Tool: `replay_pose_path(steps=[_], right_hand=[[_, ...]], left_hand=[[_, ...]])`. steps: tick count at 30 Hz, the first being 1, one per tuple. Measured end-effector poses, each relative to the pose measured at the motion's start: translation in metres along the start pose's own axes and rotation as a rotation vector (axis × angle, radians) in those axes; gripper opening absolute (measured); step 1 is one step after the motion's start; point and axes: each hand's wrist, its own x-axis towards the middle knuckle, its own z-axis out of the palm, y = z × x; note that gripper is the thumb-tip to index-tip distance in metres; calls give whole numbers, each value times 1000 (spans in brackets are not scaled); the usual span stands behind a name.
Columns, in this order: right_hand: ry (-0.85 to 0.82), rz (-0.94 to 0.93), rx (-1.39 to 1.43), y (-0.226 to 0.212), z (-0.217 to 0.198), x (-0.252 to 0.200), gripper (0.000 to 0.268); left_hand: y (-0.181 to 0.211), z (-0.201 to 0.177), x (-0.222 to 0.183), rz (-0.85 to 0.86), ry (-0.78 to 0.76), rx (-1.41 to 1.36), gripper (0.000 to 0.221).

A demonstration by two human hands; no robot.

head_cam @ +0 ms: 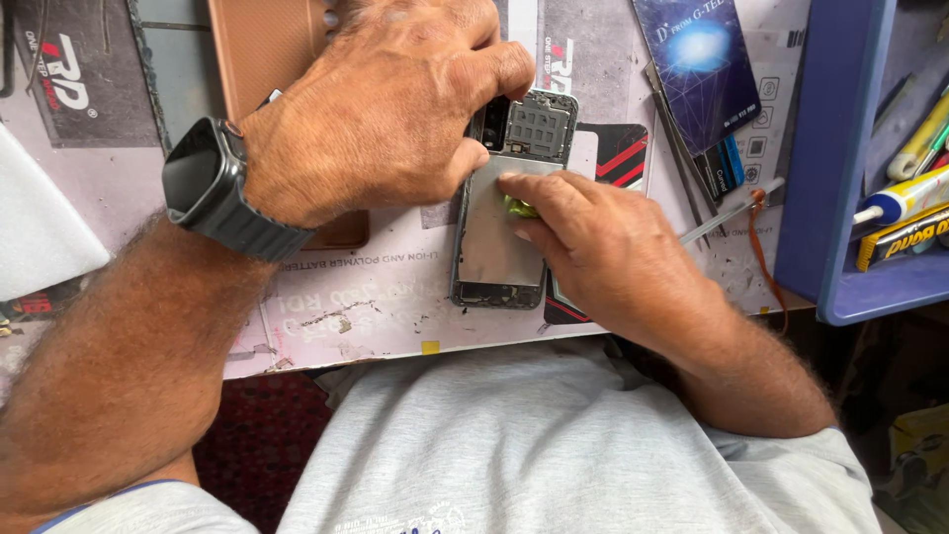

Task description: The person removes a SIM card from a phone case and sets it aside. They then use a green precision screwdriver to carefully pry and separate the screen assembly from the phone's frame, working along the edges to release internal adhesives.

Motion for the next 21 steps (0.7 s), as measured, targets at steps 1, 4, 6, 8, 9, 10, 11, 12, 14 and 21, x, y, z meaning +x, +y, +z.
replay_pose_path(steps=[1, 4, 6, 8, 9, 10, 11, 12, 14, 21], right_hand=[[30, -19, -8, -1, 2, -1, 30], [98, -58, -18, -4, 8, -2, 28], [111, -60, -12, -2, 10, -2, 27], [117, -70, -7, 0, 11, -3, 27], [118, -74, -5, 2, 12, -4, 27], [114, -79, -3, 4, 12, -5, 27], [111, -85, -2, 5, 13, -6, 28], [108, -90, 0, 5, 13, -7, 28], [110, -91, -6, 8, 14, -6, 28], [122, -91, 11, 11, 15, -6, 26]], left_hand=[[0, -1, 1, -7, -10, -12, 46], [3, -4, 5, -12, -32, -29, 45], [5, -8, 7, 7, -29, -18, 44], [5, -15, 9, 4, -98, -62, 46], [5, -17, 12, 1, -132, -87, 47], [5, -19, 15, -8, -185, -67, 47], [5, -22, 18, -17, -239, -47, 48], [5, -24, 22, -26, -293, -26, 50], [4, -26, 31, -95, -404, 73, 56], [-2, -11, 62, 315, -403, 130, 40]])
